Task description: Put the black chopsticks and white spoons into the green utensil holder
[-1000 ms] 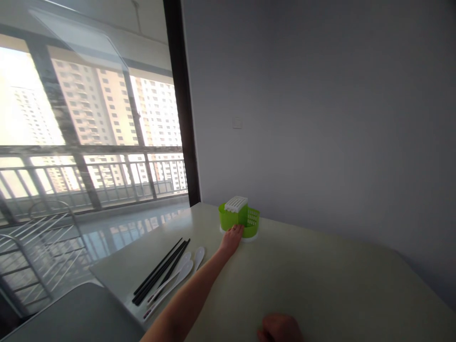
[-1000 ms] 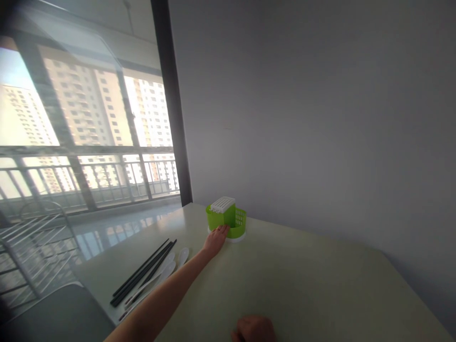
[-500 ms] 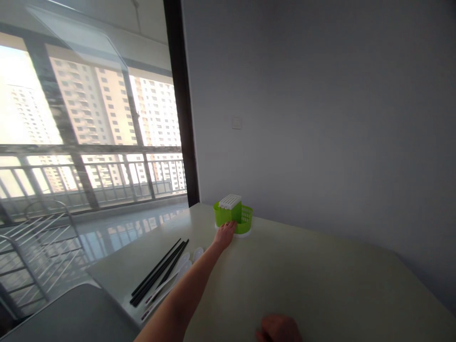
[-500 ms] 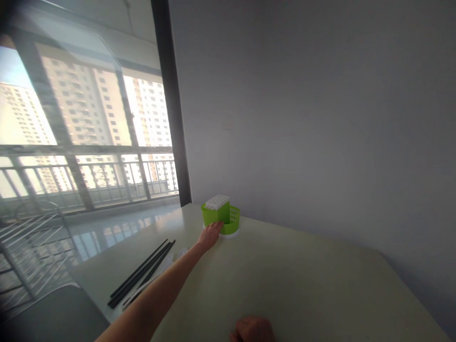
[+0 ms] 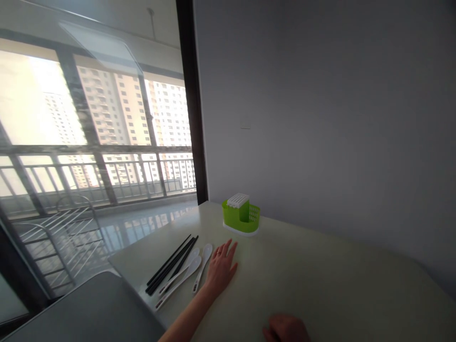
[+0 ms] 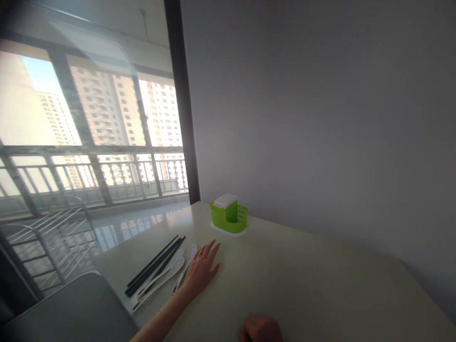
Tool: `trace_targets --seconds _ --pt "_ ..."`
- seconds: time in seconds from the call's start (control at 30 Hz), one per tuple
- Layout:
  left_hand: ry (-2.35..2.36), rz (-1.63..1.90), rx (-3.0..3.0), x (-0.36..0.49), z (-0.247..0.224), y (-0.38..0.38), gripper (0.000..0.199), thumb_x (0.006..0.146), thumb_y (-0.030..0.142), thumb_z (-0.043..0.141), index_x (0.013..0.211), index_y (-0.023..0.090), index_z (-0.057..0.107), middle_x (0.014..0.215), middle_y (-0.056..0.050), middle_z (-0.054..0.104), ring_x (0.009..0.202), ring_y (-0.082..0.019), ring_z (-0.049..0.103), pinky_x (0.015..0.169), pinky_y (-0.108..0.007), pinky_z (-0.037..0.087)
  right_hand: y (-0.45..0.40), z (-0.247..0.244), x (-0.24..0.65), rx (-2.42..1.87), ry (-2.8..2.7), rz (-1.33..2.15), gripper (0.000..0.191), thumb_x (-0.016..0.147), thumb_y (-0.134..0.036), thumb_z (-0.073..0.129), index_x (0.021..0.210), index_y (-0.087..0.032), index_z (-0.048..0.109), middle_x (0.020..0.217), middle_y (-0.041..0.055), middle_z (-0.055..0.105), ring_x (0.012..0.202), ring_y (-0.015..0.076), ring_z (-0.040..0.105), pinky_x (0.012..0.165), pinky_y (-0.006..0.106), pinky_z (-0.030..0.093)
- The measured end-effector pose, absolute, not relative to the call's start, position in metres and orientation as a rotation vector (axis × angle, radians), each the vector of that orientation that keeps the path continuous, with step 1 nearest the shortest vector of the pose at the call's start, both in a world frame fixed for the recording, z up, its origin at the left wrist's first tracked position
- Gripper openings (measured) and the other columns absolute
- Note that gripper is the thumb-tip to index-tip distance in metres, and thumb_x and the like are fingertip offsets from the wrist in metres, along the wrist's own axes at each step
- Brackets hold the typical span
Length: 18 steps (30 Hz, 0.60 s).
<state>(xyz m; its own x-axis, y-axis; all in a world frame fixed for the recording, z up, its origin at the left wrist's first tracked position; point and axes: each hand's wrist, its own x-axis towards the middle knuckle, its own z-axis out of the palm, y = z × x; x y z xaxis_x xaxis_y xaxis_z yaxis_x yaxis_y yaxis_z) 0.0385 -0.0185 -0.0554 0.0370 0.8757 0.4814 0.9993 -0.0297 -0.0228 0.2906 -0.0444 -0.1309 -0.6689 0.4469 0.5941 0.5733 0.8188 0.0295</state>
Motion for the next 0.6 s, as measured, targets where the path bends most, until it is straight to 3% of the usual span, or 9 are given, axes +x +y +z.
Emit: trace_targets --seconds 0.17,0.3,0.4,0.6 --pt "-2.214 -0.396 -1.551 -0.005 -0.064 -0.064 0.067 0.079 0.036 0.05 0.139 0.017 0.028 0.141 -0.014 0.032 0.126 -0.029 0.032 0.103 -0.041 0.024 -0.047 -0.125 0.294 -0.713 -2.457 -0.283 0.024 0.077 -0.019 0.043 0.053 -0.02 0.048 0.048 -0.0034 0.055 0.041 0.0106 0.053 0.041 0.024 0.025" --pt "-2.381 -0.286 -1.436 -0.03 -0.073 -0.081 0.069 0.076 0.043 0.051 0.138 0.021 0.03 0.14 -0.015 0.034 0.126 -0.031 0.031 0.103 -0.045 0.02 -0.047 -0.127 0.295 -0.712 -2.47 -0.242 0.024 0.078 -0.021 0.046 0.055 -0.021 0.048 0.05 -0.0035 0.055 0.042 0.0107 0.053 0.041 0.023 0.027" --pt "-2.444 -0.234 -1.471 -0.036 -0.079 -0.086 0.059 0.079 0.046 0.046 0.133 0.025 0.038 0.137 -0.013 0.039 0.126 -0.031 0.031 0.102 -0.048 0.017 -0.046 -0.129 0.295 -0.713 -2.477 -0.235 0.024 0.079 -0.021 0.047 0.055 -0.021 0.048 0.05 -0.0035 0.055 0.042 0.0108 0.053 0.042 0.023 0.027" --pt "-2.447 -0.237 -1.539 -0.037 -0.079 -0.093 0.044 0.086 0.042 0.034 0.126 0.028 0.048 0.132 -0.01 0.046 0.121 -0.029 0.037 0.098 -0.045 0.024 -0.046 -0.128 0.295 -0.739 -2.493 -0.228 0.024 0.079 -0.022 0.047 0.055 -0.02 0.048 0.05 -0.0033 0.054 0.042 0.0105 0.052 0.042 0.022 0.027"
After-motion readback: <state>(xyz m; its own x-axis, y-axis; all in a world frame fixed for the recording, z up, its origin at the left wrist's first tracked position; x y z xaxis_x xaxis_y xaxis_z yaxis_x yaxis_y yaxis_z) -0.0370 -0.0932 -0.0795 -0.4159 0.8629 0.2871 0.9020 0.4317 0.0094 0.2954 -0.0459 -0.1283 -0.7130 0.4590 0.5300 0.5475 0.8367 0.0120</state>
